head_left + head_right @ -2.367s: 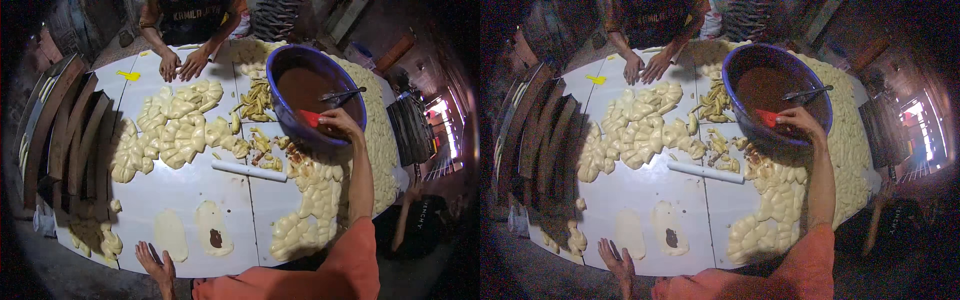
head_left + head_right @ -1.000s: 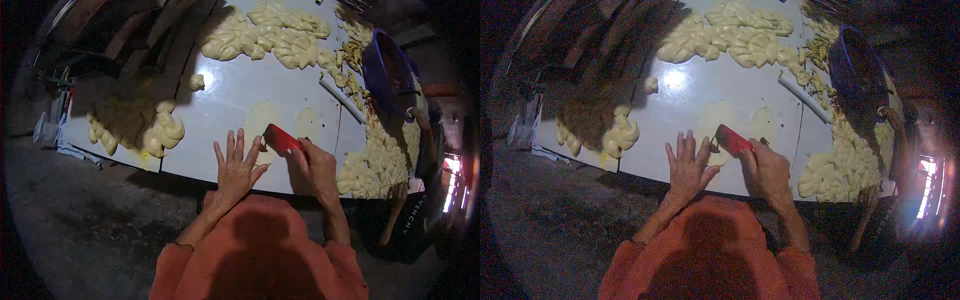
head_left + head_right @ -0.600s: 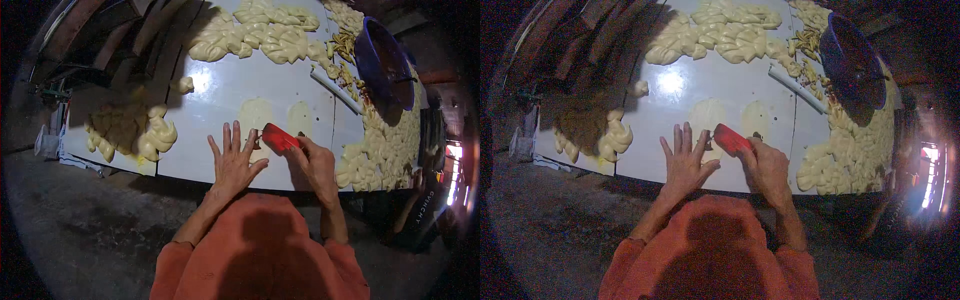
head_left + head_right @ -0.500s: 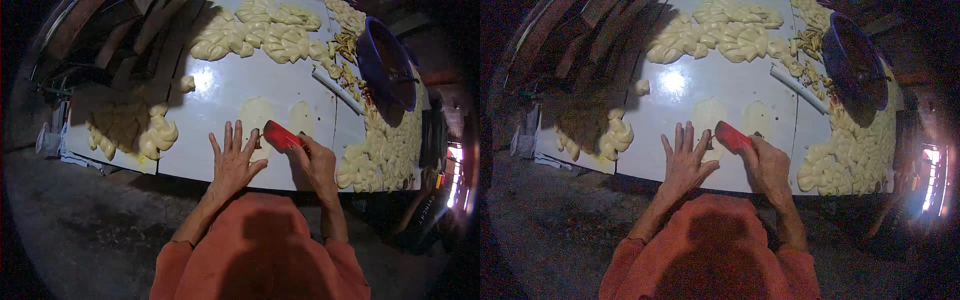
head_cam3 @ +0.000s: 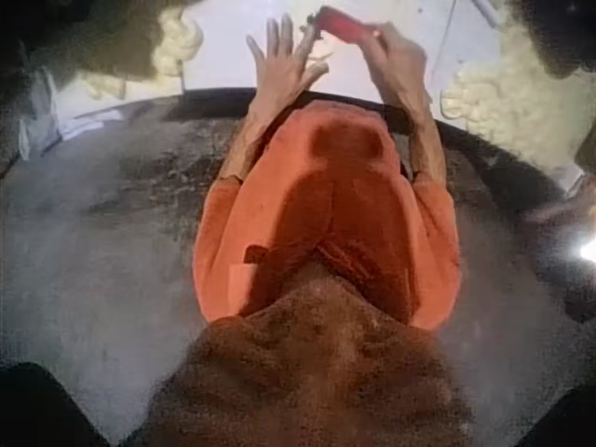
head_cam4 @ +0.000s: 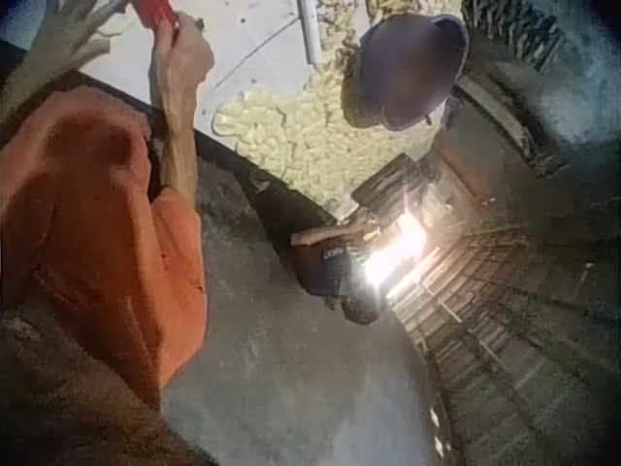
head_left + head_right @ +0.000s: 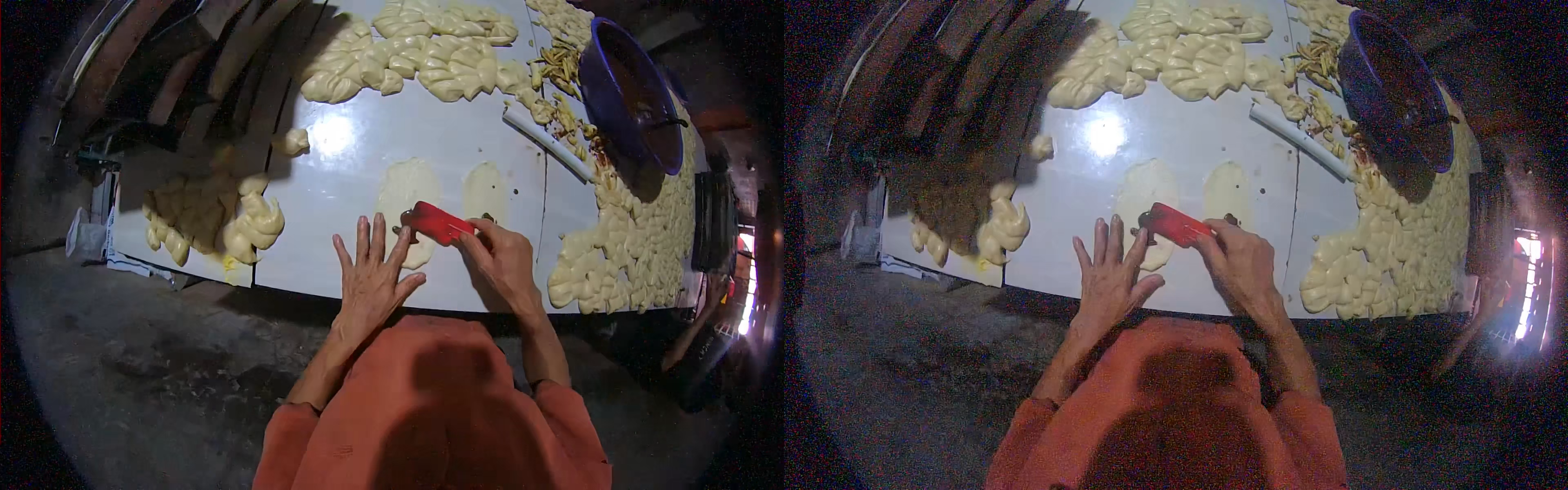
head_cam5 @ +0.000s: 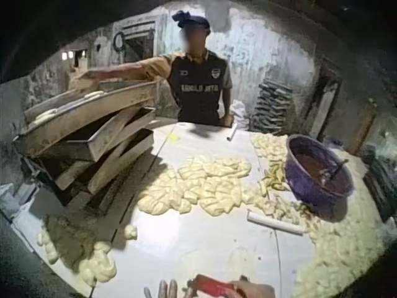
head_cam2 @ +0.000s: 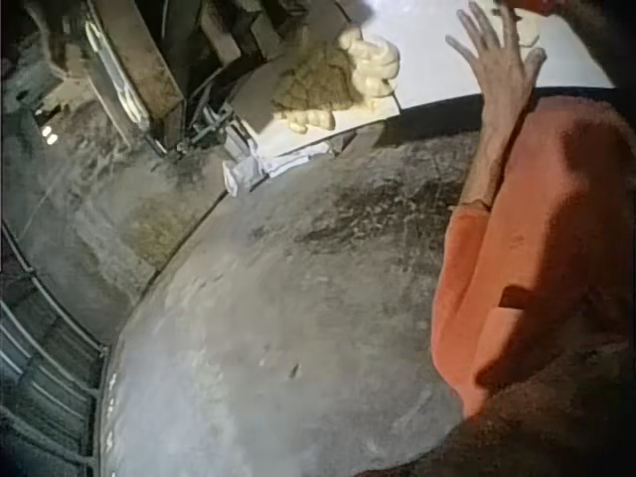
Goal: The person uses a roller to flatten pieces of dough and then fills them with chocolate using a red scraper. The person rolls the filled dough by hand and places the finished rolls onto a metal tray.
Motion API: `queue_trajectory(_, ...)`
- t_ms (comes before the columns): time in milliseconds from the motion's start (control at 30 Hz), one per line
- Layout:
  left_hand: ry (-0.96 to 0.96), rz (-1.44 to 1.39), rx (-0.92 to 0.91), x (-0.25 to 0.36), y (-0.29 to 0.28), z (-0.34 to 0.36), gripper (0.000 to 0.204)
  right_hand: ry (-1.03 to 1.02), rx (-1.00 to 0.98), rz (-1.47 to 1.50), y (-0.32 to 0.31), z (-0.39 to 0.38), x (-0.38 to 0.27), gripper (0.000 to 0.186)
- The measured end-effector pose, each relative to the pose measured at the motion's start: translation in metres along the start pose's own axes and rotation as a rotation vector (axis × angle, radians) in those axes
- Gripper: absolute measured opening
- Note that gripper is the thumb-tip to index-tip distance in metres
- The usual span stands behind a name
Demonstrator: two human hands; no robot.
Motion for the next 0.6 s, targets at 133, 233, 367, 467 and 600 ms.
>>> queue_trajectory(133,-0.063,-0.019,0.002,0.003,-0.002,0.001,0.08,0.274,0.078,0.524,-0.013,-0.001,0.036,0.03)
queue_trajectory(233,-0.04,0.003,0.063,-0.001,0.002,-0.01,0.074,0.383,0.229,0.866,-0.041,0.006,0.074,0.026)
queue_trajectory(367,0.058,-0.032,0.199,-0.006,0.009,-0.014,0.064,0.282,0.474,0.845,-0.122,0.029,0.121,0.028)
queue_trajectory(467,0.06,-0.096,0.183,0.005,-0.002,-0.014,0.042,0.228,0.767,0.128,-0.205,0.029,0.179,0.031)
queue_trajectory(600,0.114,-0.077,0.257,0.001,0.004,-0.016,0.035,0.01,0.98,-0.684,-0.284,0.037,0.191,0.021)
Point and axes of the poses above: each hand's wrist, its own z-axis towards the middle knuckle, its own y-axis out of the palm, x = y × z, the point moved 5 cm from there along z, towards the middle knuckle, and after that the axes turned 14 degrees about -y, right-handed, at the moved point
